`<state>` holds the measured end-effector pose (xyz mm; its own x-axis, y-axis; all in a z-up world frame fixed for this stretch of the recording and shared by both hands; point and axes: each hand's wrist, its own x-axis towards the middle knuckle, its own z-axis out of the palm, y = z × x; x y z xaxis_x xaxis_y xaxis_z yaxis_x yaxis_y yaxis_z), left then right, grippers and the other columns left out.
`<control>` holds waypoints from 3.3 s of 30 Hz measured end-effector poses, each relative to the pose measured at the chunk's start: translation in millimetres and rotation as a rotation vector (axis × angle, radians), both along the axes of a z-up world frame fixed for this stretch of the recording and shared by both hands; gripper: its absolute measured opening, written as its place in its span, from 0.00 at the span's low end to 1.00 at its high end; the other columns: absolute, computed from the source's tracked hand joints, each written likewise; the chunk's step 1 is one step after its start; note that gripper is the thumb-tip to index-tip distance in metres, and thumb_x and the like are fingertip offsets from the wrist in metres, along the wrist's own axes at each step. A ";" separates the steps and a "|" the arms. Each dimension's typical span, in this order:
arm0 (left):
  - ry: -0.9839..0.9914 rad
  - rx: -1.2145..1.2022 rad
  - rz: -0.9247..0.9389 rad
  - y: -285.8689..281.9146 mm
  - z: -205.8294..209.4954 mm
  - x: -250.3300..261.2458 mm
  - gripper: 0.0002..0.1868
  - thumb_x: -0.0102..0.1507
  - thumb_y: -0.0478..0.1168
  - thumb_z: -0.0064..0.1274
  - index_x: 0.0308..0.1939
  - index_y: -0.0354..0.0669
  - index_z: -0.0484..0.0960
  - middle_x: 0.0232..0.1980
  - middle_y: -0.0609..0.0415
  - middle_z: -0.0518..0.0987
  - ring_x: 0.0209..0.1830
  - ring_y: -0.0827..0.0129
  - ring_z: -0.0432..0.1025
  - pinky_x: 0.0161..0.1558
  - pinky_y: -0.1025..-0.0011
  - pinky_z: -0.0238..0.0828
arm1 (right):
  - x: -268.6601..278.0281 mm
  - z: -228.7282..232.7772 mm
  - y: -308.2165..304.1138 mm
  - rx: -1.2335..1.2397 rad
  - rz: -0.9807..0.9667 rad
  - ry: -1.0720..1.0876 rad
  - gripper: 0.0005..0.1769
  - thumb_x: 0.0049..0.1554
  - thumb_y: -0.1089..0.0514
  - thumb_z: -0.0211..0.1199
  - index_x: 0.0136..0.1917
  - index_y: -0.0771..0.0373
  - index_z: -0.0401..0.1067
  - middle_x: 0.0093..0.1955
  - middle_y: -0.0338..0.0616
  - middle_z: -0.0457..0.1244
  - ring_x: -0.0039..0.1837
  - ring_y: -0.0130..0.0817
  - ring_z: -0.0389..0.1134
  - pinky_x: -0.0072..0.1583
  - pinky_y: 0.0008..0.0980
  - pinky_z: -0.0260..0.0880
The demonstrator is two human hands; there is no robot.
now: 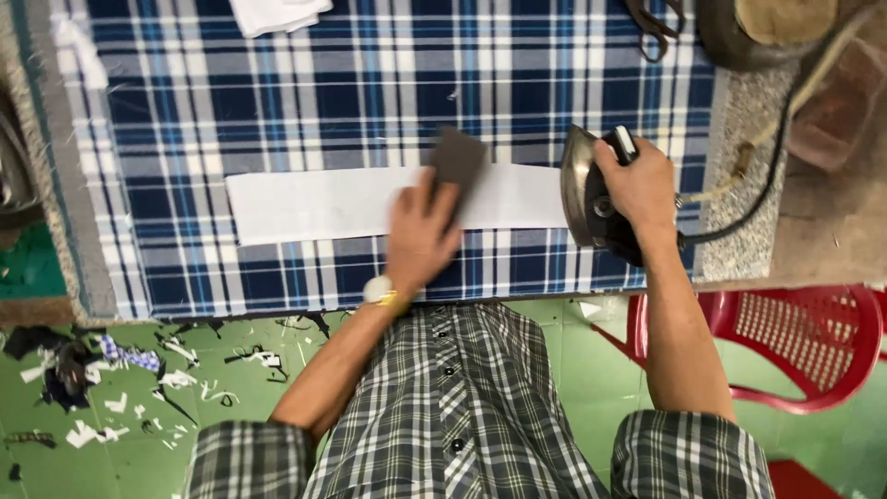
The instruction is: The person irons a long white fabric strip on a plaid-covered table, then cuts it with scissors, folds it, and stacks it with other white pieces. The person repeats ironing and cutting on another strip before stacking the finished pieces.
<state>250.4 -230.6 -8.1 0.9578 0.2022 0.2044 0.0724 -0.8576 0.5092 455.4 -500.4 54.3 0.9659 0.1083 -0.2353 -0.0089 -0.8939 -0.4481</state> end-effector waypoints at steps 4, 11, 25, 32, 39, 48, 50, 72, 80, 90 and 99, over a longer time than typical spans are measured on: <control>0.005 0.124 -0.168 -31.1 -32.0 3.7 0.33 0.62 0.52 0.55 0.72 0.52 0.71 0.79 0.37 0.57 0.62 0.37 0.65 0.61 0.46 0.60 | 6.0 -6.9 -10.7 -0.033 0.010 0.008 0.30 0.65 0.35 0.68 0.50 0.69 0.76 0.36 0.63 0.65 0.44 0.59 0.71 0.42 0.52 0.68; -0.008 0.148 -0.024 71.0 -31.1 -39.8 0.41 0.61 0.43 0.57 0.78 0.54 0.62 0.79 0.36 0.57 0.65 0.38 0.65 0.62 0.47 0.59 | 15.4 -21.4 -21.8 0.069 -0.058 0.089 0.26 0.64 0.36 0.69 0.39 0.58 0.72 0.25 0.44 0.60 0.28 0.39 0.64 0.31 0.35 0.64; 0.026 0.363 0.368 200.4 -15.5 -109.8 0.33 0.63 0.49 0.62 0.70 0.39 0.80 0.76 0.34 0.63 0.56 0.39 0.64 0.51 0.51 0.56 | -89.1 69.6 179.5 0.237 0.597 0.338 0.28 0.56 0.41 0.65 0.52 0.71 0.76 0.48 0.69 0.70 0.55 0.67 0.71 0.55 0.59 0.69; 0.070 0.337 0.363 188.7 8.6 -105.8 0.31 0.69 0.51 0.54 0.70 0.34 0.79 0.77 0.35 0.61 0.54 0.40 0.62 0.51 0.46 0.62 | -133.5 62.0 280.3 0.124 0.727 0.575 0.26 0.62 0.39 0.57 0.62 0.61 0.70 0.36 0.40 0.70 0.28 0.25 0.67 0.31 0.20 0.73; 0.082 0.322 0.360 190.3 7.1 -106.2 0.31 0.68 0.51 0.54 0.71 0.35 0.77 0.77 0.34 0.60 0.54 0.39 0.63 0.51 0.44 0.62 | -120.5 59.9 251.4 0.099 0.628 0.444 0.23 0.67 0.42 0.52 0.59 0.65 0.67 0.28 0.33 0.61 0.23 0.23 0.59 0.24 0.21 0.61; 0.028 0.336 0.313 191.7 1.0 -106.0 0.31 0.70 0.51 0.53 0.70 0.33 0.77 0.76 0.32 0.61 0.54 0.37 0.63 0.51 0.43 0.63 | -37.8 60.3 108.3 0.034 0.146 0.450 0.26 0.69 0.41 0.47 0.61 0.68 0.65 0.35 0.42 0.65 0.29 0.30 0.67 0.26 0.24 0.71; 0.013 0.345 0.298 193.8 -1.6 -107.5 0.31 0.70 0.51 0.53 0.70 0.32 0.77 0.76 0.31 0.61 0.54 0.37 0.63 0.50 0.43 0.64 | -25.4 55.8 73.3 -0.008 0.080 0.415 0.28 0.70 0.41 0.48 0.63 0.71 0.64 0.39 0.49 0.67 0.31 0.37 0.71 0.28 0.27 0.76; 0.024 0.239 -0.241 -176.3 -14.4 78.8 0.28 0.68 0.50 0.47 0.72 0.49 0.71 0.78 0.37 0.57 0.63 0.41 0.61 0.60 0.51 0.57 | -5.1 30.0 -129.0 -0.050 -0.075 0.283 0.32 0.60 0.35 0.60 0.55 0.69 0.76 0.45 0.69 0.69 0.52 0.66 0.72 0.51 0.58 0.74; 0.027 0.368 -0.228 -182.3 -6.4 91.3 0.29 0.69 0.56 0.43 0.73 0.54 0.67 0.78 0.40 0.58 0.61 0.49 0.61 0.59 0.56 0.55 | 86.7 25.5 -247.1 -0.180 -0.159 0.169 0.38 0.61 0.32 0.60 0.52 0.74 0.77 0.44 0.75 0.68 0.53 0.71 0.71 0.52 0.62 0.71; 0.124 0.272 -0.244 -177.8 -0.5 97.2 0.29 0.65 0.57 0.49 0.67 0.53 0.73 0.75 0.40 0.64 0.57 0.43 0.66 0.52 0.50 0.68 | 285.8 -43.2 -397.2 -0.234 -0.309 -0.028 0.39 0.70 0.21 0.62 0.51 0.62 0.75 0.42 0.53 0.66 0.47 0.47 0.68 0.43 0.51 0.64; 0.194 0.224 -0.239 -176.4 0.9 98.7 0.29 0.64 0.55 0.52 0.68 0.56 0.70 0.75 0.42 0.63 0.59 0.44 0.66 0.53 0.50 0.68 | 350.5 -119.1 -436.6 -0.171 -0.325 -0.180 0.37 0.75 0.24 0.64 0.56 0.63 0.75 0.35 0.48 0.65 0.32 0.45 0.67 0.29 0.47 0.65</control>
<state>349.1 -407.1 -7.2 0.9977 -0.0611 0.0285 -0.0668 -0.9506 0.3033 805.9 -937.0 -64.7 0.9707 -0.2356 -0.0477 -0.2385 -0.9191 -0.3136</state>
